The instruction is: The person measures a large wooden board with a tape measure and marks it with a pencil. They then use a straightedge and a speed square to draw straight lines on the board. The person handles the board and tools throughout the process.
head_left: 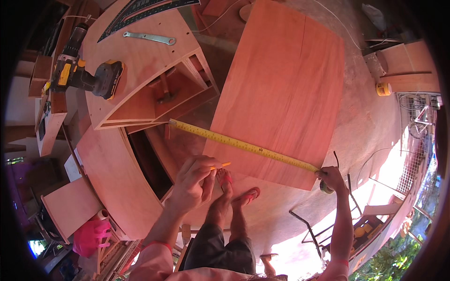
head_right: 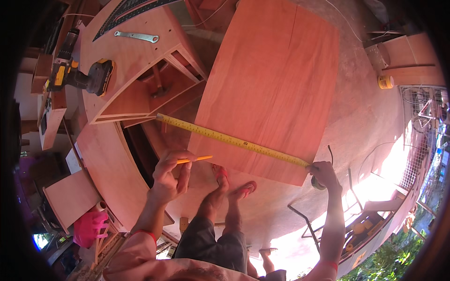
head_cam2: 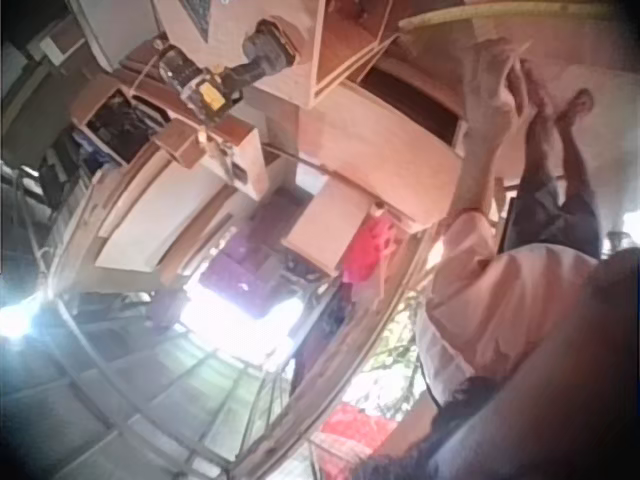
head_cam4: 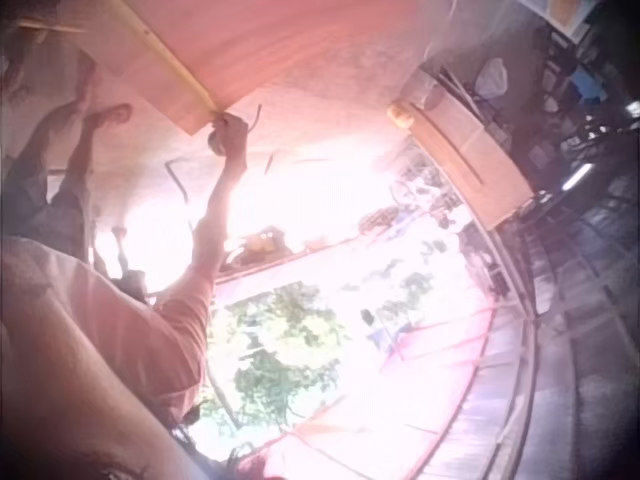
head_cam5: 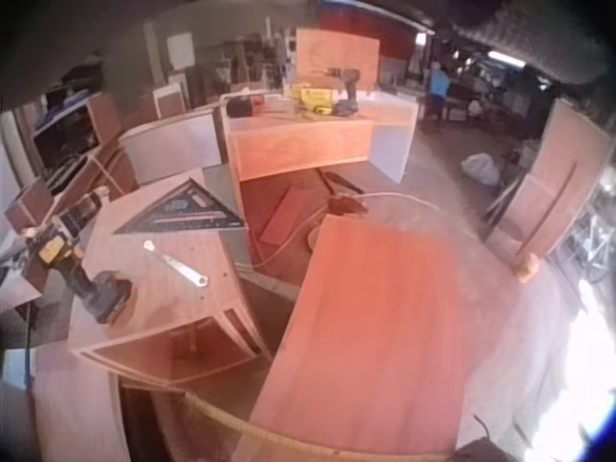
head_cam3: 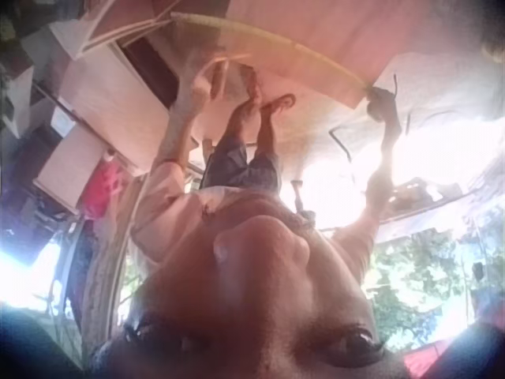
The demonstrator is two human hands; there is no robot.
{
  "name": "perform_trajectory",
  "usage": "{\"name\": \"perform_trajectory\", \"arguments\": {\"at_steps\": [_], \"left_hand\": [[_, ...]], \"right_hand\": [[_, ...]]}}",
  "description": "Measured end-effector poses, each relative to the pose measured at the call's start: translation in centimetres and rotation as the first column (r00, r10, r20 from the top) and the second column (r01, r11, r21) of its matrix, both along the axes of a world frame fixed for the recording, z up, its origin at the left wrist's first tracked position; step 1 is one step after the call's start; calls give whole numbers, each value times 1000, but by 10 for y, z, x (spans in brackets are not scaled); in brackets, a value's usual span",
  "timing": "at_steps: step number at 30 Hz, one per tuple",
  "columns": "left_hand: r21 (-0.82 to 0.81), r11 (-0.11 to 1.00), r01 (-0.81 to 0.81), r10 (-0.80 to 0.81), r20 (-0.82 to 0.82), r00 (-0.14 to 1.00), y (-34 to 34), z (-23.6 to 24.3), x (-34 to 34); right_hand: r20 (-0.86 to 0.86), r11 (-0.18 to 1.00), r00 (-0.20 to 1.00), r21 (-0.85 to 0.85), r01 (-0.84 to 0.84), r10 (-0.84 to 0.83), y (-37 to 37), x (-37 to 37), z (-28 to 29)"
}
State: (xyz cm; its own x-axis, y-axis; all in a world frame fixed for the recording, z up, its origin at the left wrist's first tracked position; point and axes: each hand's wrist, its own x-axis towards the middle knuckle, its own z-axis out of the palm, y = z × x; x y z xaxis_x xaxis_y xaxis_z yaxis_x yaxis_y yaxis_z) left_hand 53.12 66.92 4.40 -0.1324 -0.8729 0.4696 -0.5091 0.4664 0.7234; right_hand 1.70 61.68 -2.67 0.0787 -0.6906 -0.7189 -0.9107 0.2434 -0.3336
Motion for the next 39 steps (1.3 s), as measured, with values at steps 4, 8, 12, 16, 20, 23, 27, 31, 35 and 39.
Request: {"name": "perform_trajectory", "arguments": {"at_steps": [4,8,12,16,20,23,27,31,35,39], "left_hand": [[121,992,44,-51,50,997,-1,-12,-3],[173,983,68,-90,124,988,-1,-31,2],[351,933,81,-118,85,989,-1,-54,-1],[535,831,154,-183,2,983,-11,-71,6],[594,783,184,198,-519,832,-14,-73,5],[443,886,135,21,-329,944,-34,-84,11],[350,923,157,-132,-94,987,-40,-100,11],[414,902,122,-124,-23,992,-33,-104,11],[187,970,153,-165,52,985,-35,-103,9],[181,970,161,-174,60,983,-38,-105,9]], "right_hand": [[-53,1000,999,6,10,-10,2,-4,-5],[-82,1000,997,30,10,-7,2,-10,-9],[-16,1000,1000,24,10,-10,1,-11,-10],[-63,1000,998,31,-4,6,0,-11,-10],[-62,997,997,61,57,-54,0,-9,-8],[-51,998,998,52,41,-38,0,-7,-6],[-37,999,999,42,2,0,-1,-6,-4],[-41,999,999,37,15,-14,-1,-6,-3],[-47,999,999,45,0,2,-2,-5,-1],[-69,996,997,81,35,-29,-3,-3,1]]}}
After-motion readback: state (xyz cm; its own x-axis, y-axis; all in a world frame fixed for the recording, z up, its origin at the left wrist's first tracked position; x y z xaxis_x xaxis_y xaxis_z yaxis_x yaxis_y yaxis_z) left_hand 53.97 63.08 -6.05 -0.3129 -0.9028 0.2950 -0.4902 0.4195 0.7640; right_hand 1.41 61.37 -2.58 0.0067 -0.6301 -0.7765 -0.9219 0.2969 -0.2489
